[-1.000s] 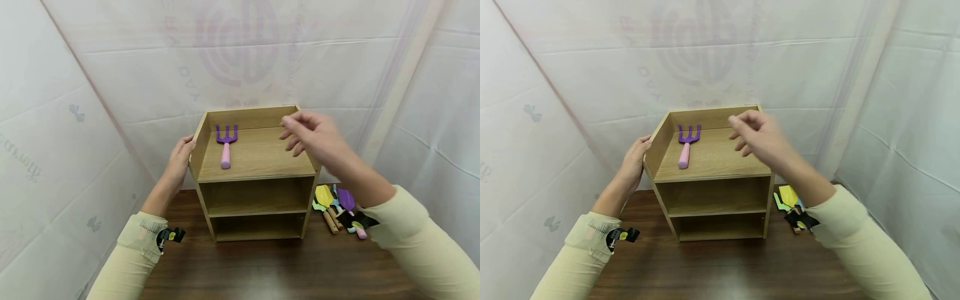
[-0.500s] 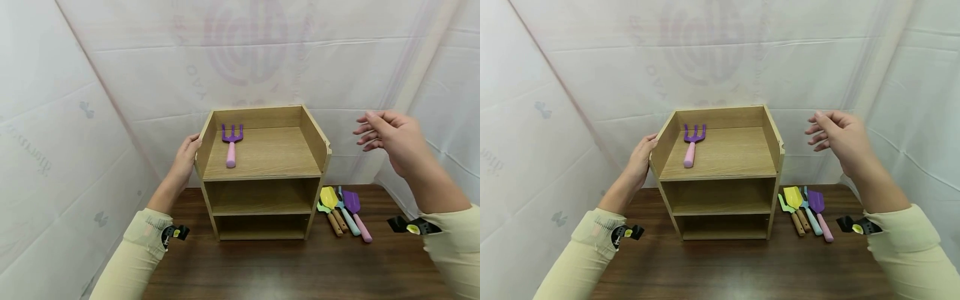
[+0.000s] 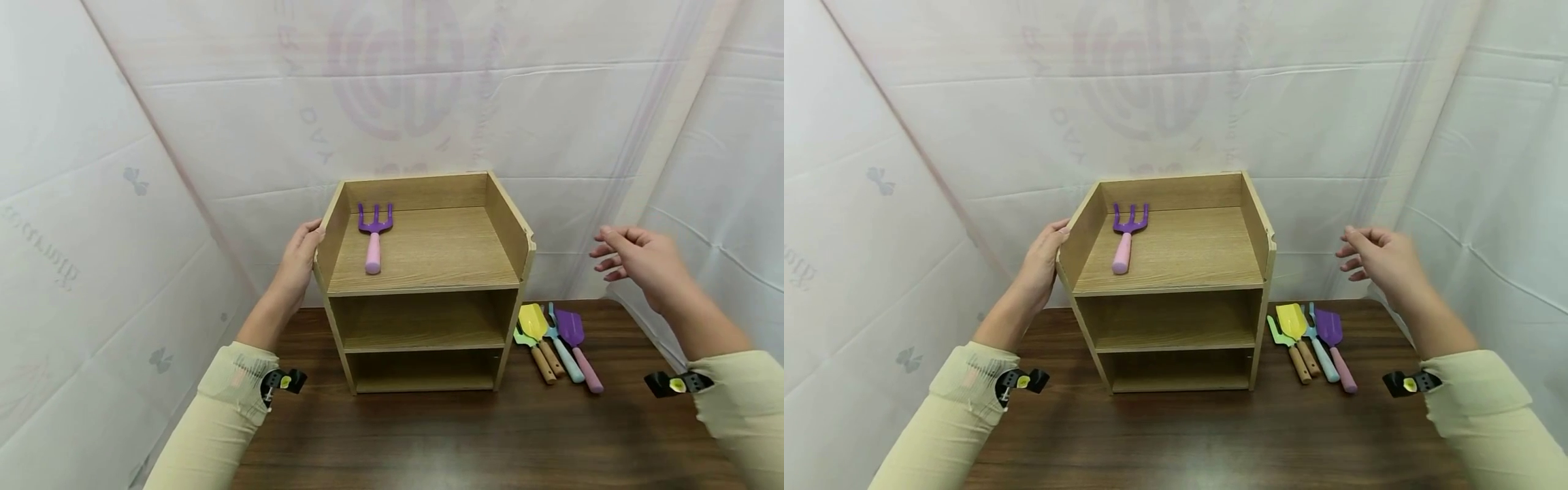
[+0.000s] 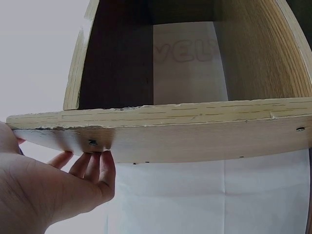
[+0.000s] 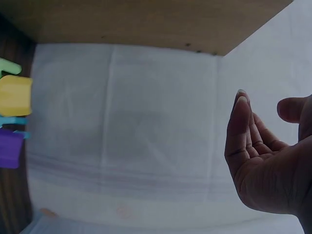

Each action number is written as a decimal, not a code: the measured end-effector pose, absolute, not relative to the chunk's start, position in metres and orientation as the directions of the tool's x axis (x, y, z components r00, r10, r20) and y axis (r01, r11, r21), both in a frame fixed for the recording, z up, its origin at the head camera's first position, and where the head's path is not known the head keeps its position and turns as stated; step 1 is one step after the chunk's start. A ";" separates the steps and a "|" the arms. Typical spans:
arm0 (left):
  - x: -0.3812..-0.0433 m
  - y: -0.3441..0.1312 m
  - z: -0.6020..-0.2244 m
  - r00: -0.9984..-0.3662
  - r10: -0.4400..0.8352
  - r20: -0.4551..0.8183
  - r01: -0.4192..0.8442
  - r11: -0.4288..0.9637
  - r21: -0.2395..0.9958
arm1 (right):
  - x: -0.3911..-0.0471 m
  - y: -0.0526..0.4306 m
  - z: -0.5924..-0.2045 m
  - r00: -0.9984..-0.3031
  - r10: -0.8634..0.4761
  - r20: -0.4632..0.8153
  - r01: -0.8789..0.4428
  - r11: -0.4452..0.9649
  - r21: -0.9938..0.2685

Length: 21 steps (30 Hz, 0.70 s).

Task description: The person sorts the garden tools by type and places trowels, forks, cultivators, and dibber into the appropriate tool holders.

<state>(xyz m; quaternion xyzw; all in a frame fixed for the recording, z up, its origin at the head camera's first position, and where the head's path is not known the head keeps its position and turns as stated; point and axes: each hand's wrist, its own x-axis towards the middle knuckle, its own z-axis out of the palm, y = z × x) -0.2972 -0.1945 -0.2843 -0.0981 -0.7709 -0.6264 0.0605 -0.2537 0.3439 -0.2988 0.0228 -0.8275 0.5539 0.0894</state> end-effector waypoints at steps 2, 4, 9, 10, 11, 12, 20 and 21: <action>-0.298 -0.195 -0.284 -0.973 0.074 0.217 0.228 0.196 0.954 | -0.257 0.351 -0.310 -0.988 0.067 0.139 -0.100 0.404 -0.909; -0.298 -0.195 -0.285 -0.973 0.072 0.218 0.228 0.197 0.953 | -0.260 0.357 -0.322 -0.992 0.071 0.106 -0.066 0.432 -0.900; -0.299 -0.195 -0.284 -0.972 0.070 0.223 0.233 0.196 0.952 | -0.264 0.370 -0.345 -0.996 0.078 0.049 -0.004 0.491 -0.871; -0.299 -0.195 -0.284 -0.972 0.070 0.223 0.233 0.197 0.952 | -0.264 0.373 -0.349 -0.996 0.080 0.040 0.005 0.496 -0.868; -0.299 -0.195 -0.284 -0.972 0.070 0.224 0.233 0.197 0.952 | -0.265 0.375 -0.353 -0.996 0.081 0.030 0.014 0.500 -0.866; -0.299 -0.195 -0.284 -0.972 0.071 0.224 0.234 0.198 0.952 | -0.265 0.377 -0.356 -0.996 0.083 0.019 0.025 0.498 -0.867; -0.298 -0.196 -0.282 -0.972 0.077 0.223 0.234 0.206 0.950 | -0.270 0.390 -0.390 -0.995 0.052 -0.082 0.097 0.505 -0.858; -0.298 -0.196 -0.282 -0.972 0.075 0.222 0.233 0.204 0.951 | -0.271 0.391 -0.396 -0.994 0.042 -0.098 0.106 0.514 -0.851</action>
